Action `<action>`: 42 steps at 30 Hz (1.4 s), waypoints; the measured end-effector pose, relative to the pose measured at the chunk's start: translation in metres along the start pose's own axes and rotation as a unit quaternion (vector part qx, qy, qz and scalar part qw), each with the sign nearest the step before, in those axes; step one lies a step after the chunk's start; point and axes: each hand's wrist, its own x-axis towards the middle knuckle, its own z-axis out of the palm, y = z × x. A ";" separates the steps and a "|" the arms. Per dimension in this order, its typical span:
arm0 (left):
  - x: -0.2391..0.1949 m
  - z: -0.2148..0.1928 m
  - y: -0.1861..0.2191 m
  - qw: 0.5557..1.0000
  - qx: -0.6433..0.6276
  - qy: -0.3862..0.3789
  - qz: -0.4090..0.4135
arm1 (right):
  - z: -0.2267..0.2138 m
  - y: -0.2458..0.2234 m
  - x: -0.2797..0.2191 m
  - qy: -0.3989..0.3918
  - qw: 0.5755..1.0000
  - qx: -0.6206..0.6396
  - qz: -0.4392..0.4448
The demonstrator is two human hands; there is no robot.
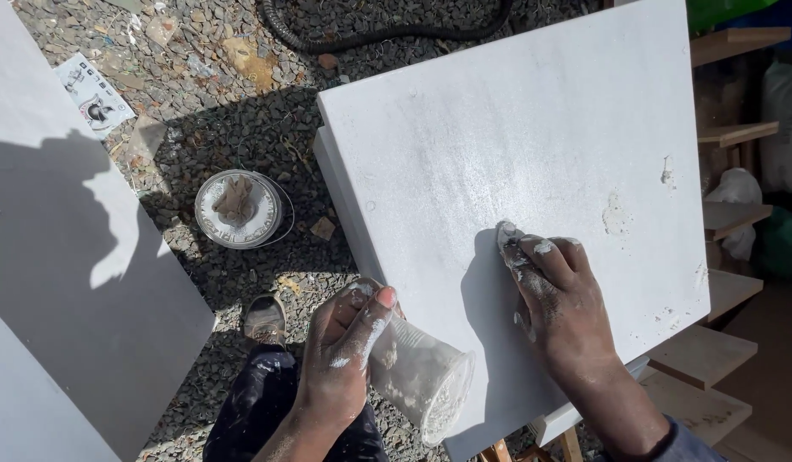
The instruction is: The person applies a white paste-like substance to the edges and corners of a white rectangular structure using a small plastic cup and a scraper. They scoop the material from a bucket and spread it along the seams and edges of the object, smoothing the surface as they work.
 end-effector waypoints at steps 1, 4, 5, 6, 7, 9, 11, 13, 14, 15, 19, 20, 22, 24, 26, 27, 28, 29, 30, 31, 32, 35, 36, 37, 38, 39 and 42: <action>0.002 0.001 -0.001 0.999 -0.009 0.014 -0.038 | -0.004 -0.002 0.000 0.013 0.999 -0.015 -0.045; 0.006 0.000 0.000 0.999 0.003 0.018 -0.045 | -0.006 -0.004 -0.004 0.015 0.996 -0.038 -0.073; 0.006 0.000 0.000 1.000 0.023 0.007 -0.014 | -0.006 -0.005 -0.007 0.003 0.997 -0.046 -0.057; 0.007 0.000 0.003 1.000 0.023 0.005 -0.014 | -0.011 -0.006 -0.005 0.004 0.997 -0.047 -0.056; 0.007 0.000 0.007 0.999 0.012 0.001 -0.047 | -0.015 -0.008 -0.003 0.017 0.998 -0.020 -0.062; 0.008 -0.001 0.008 0.997 0.000 -0.003 -0.082 | -0.026 -0.018 0.000 0.027 0.997 0.007 -0.066; 0.009 -0.004 0.004 0.998 0.006 -0.062 -0.007 | -0.035 -0.036 0.008 0.065 0.958 0.168 0.223; 0.000 -0.011 0.006 0.996 0.036 -0.065 -0.047 | -0.035 -0.059 0.008 0.061 0.933 0.222 0.276; -0.002 -0.014 0.007 0.992 0.062 -0.072 -0.083 | -0.036 -0.069 0.010 0.061 0.904 0.270 0.326; 0.002 -0.015 0.000 0.992 0.063 -0.072 -0.083 | -0.031 -0.072 0.012 0.061 0.904 0.271 0.326; -0.003 -0.019 -0.008 0.989 0.048 -0.043 -0.131 | -0.012 -0.083 0.008 0.073 0.940 0.268 0.198; -0.003 -0.017 -0.003 0.989 0.063 -0.059 -0.120 | -0.009 -0.082 0.010 0.069 0.950 0.237 0.193; 0.003 -0.013 0.003 0.981 0.137 -0.056 -0.123 | -0.002 -0.061 -0.001 0.043 0.980 0.178 0.079; 0.005 -0.010 0.012 0.968 0.211 -0.049 -0.129 | 0.003 -0.051 -0.011 0.011 0.992 0.119 -0.036; 0.006 -0.005 0.024 0.937 0.295 -0.032 -0.182 | 0.006 -0.051 -0.017 -0.034 0.999 0.006 -0.028; 0.007 -0.001 0.027 0.937 0.295 -0.032 -0.183 | 0.007 -0.052 -0.018 -0.034 0.999 0.006 -0.028; 0.008 0.002 0.031 0.930 0.291 0.004 -0.224 | 0.007 -0.053 -0.019 -0.060 0.998 -0.028 -0.012; 0.008 0.006 0.035 0.920 0.285 0.040 -0.264 | 0.006 -0.055 -0.020 -0.085 0.994 -0.062 0.005; 0.008 0.004 0.032 0.920 0.286 0.040 -0.265 | 0.005 -0.056 -0.022 -0.084 0.995 -0.062 0.006; 0.007 0.002 0.029 0.930 0.281 0.015 -0.237 | 0.004 -0.057 -0.024 -0.085 0.995 -0.058 0.004; 0.008 0.000 0.026 0.939 0.275 -0.011 -0.208 | 0.003 -0.059 -0.025 -0.084 0.995 -0.056 0.002; 0.010 -0.016 0.005 0.957 0.254 -0.054 -0.130 | -0.012 -0.062 -0.026 -0.101 0.994 -0.013 0.030; 0.009 -0.016 0.004 0.957 0.254 -0.054 -0.127 | -0.016 -0.065 -0.024 -0.099 0.995 -0.015 0.029; 0.010 -0.016 0.003 0.963 0.241 -0.059 -0.102 | -0.020 -0.067 -0.021 -0.048 0.993 0.056 0.097; 0.008 -0.017 0.001 0.969 0.227 -0.063 -0.079 | -0.023 -0.070 -0.021 0.001 0.978 0.128 0.165; 0.011 -0.017 0.001 0.969 0.226 -0.063 -0.080 | -0.028 -0.079 -0.012 0.000 0.978 0.127 0.164; 0.013 -0.021 0.000 0.971 0.215 -0.075 -0.077 | -0.033 -0.102 0.005 -0.007 0.845 0.274 0.459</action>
